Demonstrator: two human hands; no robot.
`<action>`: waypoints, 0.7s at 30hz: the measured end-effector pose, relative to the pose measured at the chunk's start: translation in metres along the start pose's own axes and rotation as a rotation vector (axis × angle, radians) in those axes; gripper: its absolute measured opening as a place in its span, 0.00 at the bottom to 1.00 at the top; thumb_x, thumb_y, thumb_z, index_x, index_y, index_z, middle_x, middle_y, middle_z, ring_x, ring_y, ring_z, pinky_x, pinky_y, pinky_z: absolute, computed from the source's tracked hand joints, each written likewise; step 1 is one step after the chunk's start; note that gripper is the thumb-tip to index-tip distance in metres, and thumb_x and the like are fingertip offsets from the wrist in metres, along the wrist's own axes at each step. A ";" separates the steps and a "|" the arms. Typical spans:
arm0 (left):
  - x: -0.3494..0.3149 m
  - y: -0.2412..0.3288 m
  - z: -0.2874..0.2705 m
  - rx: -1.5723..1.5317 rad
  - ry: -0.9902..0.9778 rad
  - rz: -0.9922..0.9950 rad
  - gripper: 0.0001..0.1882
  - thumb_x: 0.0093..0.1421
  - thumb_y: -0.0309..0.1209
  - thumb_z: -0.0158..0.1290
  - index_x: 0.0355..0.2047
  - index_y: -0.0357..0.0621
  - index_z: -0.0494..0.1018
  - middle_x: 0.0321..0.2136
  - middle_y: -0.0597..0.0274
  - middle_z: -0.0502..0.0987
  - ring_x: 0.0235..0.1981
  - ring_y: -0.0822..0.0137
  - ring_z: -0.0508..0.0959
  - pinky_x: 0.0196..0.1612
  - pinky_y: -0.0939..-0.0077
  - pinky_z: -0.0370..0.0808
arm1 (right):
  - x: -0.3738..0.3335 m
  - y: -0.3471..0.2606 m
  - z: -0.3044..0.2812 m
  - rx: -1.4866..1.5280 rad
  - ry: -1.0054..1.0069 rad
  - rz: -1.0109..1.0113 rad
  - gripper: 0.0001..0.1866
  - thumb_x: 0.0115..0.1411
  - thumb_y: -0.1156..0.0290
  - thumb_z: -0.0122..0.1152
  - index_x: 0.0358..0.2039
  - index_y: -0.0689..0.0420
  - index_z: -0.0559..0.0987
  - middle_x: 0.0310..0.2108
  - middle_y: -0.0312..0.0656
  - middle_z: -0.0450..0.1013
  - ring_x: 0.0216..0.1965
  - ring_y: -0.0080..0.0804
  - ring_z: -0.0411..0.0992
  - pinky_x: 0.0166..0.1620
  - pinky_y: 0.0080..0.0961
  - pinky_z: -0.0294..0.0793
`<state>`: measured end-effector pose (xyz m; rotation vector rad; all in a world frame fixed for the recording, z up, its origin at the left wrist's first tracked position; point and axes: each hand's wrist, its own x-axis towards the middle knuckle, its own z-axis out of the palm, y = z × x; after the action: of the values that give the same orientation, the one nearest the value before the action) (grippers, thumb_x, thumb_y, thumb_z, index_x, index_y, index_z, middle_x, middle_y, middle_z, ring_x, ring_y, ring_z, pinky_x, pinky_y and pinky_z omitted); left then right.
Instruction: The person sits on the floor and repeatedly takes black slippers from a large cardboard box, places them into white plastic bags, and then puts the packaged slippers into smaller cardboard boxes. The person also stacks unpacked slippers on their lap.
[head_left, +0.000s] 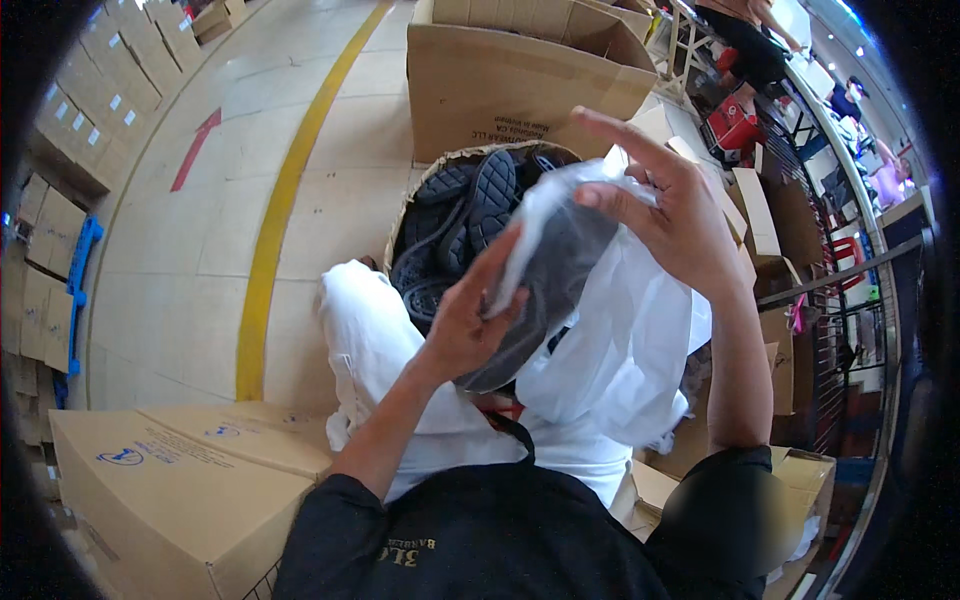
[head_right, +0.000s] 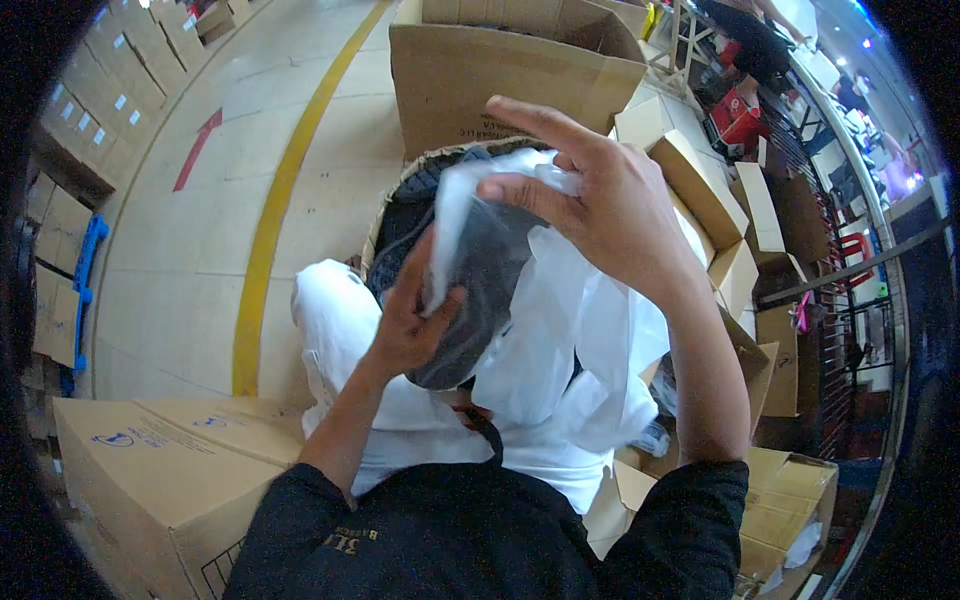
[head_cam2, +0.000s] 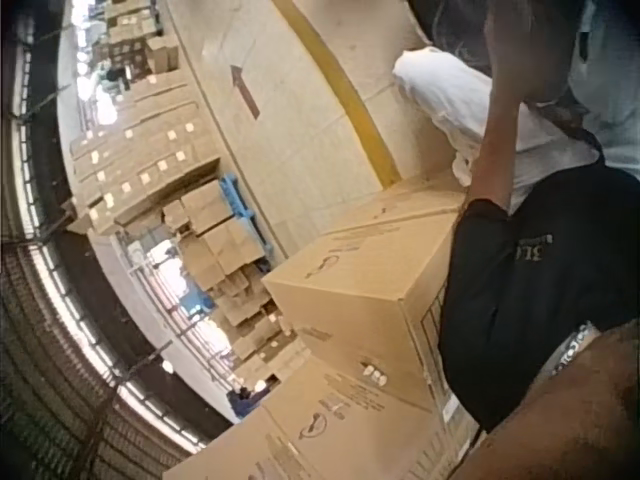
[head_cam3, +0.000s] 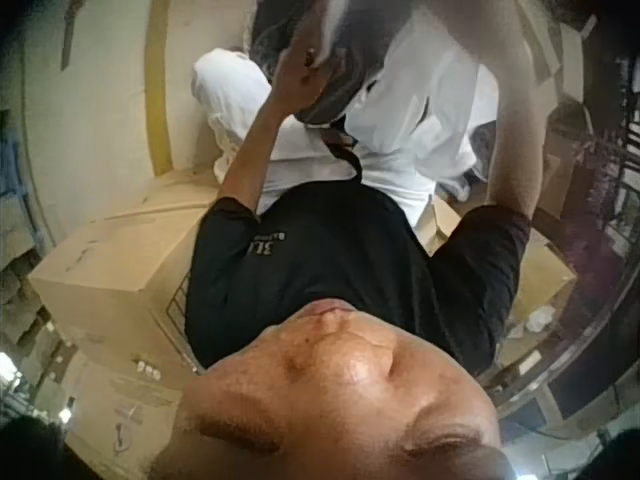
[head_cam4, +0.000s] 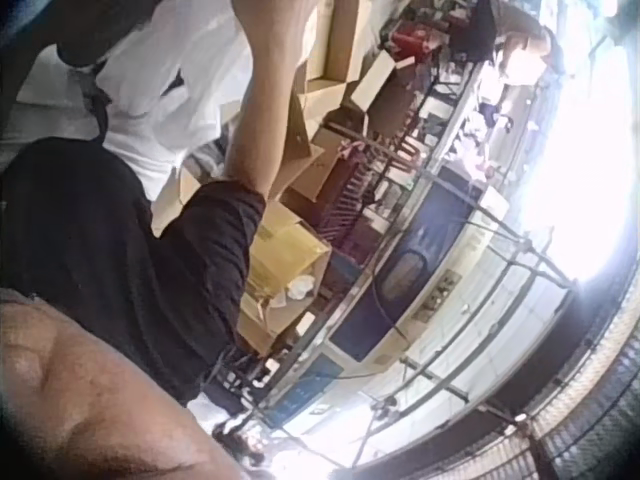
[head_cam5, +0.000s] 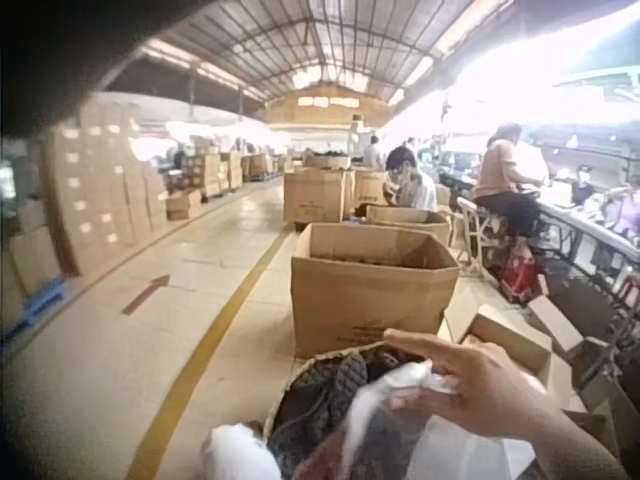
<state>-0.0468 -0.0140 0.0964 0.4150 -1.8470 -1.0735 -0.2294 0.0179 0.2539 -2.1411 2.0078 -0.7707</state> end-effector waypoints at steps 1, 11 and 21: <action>0.005 0.000 -0.001 0.084 -0.052 0.061 0.34 0.55 0.23 0.50 0.60 0.50 0.50 0.59 0.53 0.55 0.56 0.57 0.62 0.55 0.71 0.60 | 0.003 0.009 0.006 0.076 0.083 -0.111 0.27 0.48 0.50 0.61 0.48 0.48 0.72 0.29 0.42 0.76 0.29 0.37 0.75 0.34 0.31 0.72; 0.022 -0.017 0.012 0.021 0.121 -0.066 0.42 0.57 0.28 0.48 0.62 0.45 0.31 0.37 0.48 0.72 0.35 0.54 0.75 0.39 0.68 0.70 | 0.013 -0.003 0.005 0.022 0.099 -0.116 0.09 0.47 0.68 0.62 0.30 0.54 0.78 0.20 0.44 0.74 0.23 0.38 0.74 0.30 0.29 0.70; 0.019 -0.047 -0.001 0.226 0.093 -0.048 0.40 0.52 0.37 0.56 0.60 0.42 0.47 0.45 0.48 0.70 0.44 0.55 0.73 0.47 0.66 0.69 | 0.012 -0.019 -0.016 0.250 0.556 -0.180 0.02 0.51 0.79 0.57 0.26 0.59 0.72 0.20 0.40 0.71 0.23 0.26 0.71 0.28 0.21 0.68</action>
<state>-0.0629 -0.0531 0.0690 0.6340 -1.8895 -0.8647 -0.2185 0.0132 0.2787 -2.1383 1.7989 -1.7044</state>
